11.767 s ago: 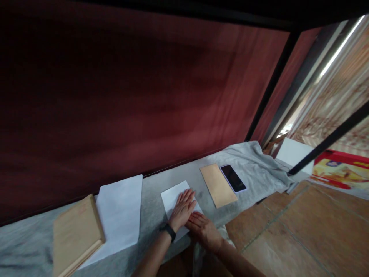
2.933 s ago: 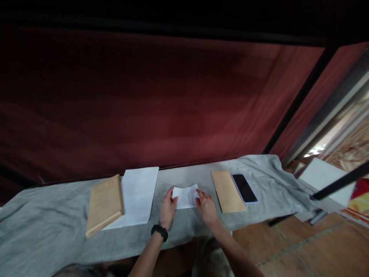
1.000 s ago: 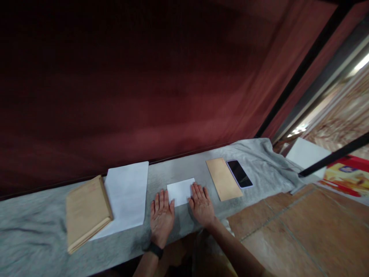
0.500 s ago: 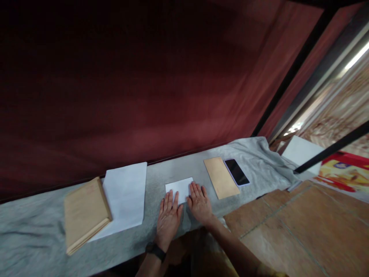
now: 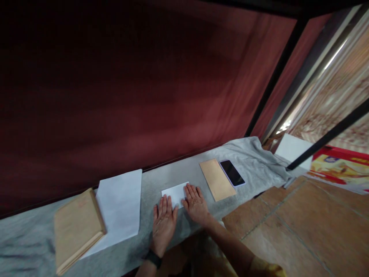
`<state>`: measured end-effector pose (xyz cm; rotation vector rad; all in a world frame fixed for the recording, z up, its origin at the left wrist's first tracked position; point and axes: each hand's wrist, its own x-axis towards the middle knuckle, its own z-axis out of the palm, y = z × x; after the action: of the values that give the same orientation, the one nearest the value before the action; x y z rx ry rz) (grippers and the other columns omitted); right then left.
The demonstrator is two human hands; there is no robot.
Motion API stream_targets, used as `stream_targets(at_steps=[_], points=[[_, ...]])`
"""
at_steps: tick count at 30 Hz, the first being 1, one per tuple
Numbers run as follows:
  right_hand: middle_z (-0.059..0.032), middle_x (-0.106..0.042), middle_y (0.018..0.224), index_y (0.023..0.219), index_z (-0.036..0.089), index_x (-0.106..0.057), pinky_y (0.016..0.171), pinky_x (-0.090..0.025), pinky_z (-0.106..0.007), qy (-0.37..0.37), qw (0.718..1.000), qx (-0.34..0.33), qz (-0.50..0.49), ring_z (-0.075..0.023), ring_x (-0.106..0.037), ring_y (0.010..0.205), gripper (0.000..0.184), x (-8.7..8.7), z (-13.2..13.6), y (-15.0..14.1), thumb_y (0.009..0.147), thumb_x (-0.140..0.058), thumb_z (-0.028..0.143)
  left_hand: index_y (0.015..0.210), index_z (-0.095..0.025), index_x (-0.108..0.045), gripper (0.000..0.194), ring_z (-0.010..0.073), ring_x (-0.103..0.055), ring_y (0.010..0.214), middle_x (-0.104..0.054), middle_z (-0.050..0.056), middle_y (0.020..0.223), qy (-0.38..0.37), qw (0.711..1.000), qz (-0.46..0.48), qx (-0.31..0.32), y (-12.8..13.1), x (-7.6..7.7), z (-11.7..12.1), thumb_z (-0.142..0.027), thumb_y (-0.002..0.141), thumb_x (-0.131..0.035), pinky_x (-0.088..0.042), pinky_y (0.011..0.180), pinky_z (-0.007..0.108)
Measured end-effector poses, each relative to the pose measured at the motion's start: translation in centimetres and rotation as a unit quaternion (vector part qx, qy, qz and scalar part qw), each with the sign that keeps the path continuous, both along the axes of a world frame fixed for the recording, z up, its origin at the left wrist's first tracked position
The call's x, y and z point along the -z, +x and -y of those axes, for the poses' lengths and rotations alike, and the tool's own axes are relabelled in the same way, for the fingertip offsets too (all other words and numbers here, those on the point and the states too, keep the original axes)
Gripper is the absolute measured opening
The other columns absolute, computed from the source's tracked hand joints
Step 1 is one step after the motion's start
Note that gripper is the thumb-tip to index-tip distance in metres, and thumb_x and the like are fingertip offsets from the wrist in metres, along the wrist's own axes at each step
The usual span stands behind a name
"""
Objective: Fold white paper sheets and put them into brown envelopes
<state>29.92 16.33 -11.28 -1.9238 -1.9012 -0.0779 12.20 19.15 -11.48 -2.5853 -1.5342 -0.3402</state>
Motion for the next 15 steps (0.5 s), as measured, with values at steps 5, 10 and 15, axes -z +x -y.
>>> stream_targets(at_steps=[5,10,15], points=[[-0.0114,-0.041,0.157,0.152,0.013,-0.040,0.123,-0.022,-0.044,0.006,1.000,0.008,-0.003,-0.0224,-0.037,0.146,0.058,0.2,0.0,-0.1,0.105,-0.038,0.046,0.148,-0.009,-0.046,0.058,0.0308,-0.037,0.147,-0.043,0.017,0.155,-0.025,0.999,-0.018,0.007,2.4,-0.8,-2.8,-0.039,0.102,-0.027,-0.031,0.118,0.054],[-0.0107,-0.042,0.157,0.151,0.014,-0.043,0.123,-0.023,-0.043,-0.004,1.000,0.010,-0.004,-0.0234,-0.038,0.145,0.058,0.0,-0.2,0.0,0.104,-0.039,0.048,0.151,-0.010,-0.042,0.063,0.0296,-0.035,0.148,-0.039,0.017,0.158,0.009,1.000,-0.002,0.019,2.3,-0.3,-3.8,-0.046,0.101,-0.028,-0.029,0.120,0.051],[-0.0054,-0.044,0.156,0.148,0.021,-0.047,0.121,-0.024,-0.046,-0.038,0.999,-0.005,-0.016,-0.0245,-0.040,0.144,0.050,-0.9,-1.0,1.4,0.106,-0.035,0.045,0.150,-0.011,-0.044,0.065,0.0312,-0.038,0.146,-0.041,0.017,0.157,0.024,0.999,-0.007,0.043,0.8,0.1,-3.4,-0.051,0.101,-0.027,-0.031,0.118,0.051]])
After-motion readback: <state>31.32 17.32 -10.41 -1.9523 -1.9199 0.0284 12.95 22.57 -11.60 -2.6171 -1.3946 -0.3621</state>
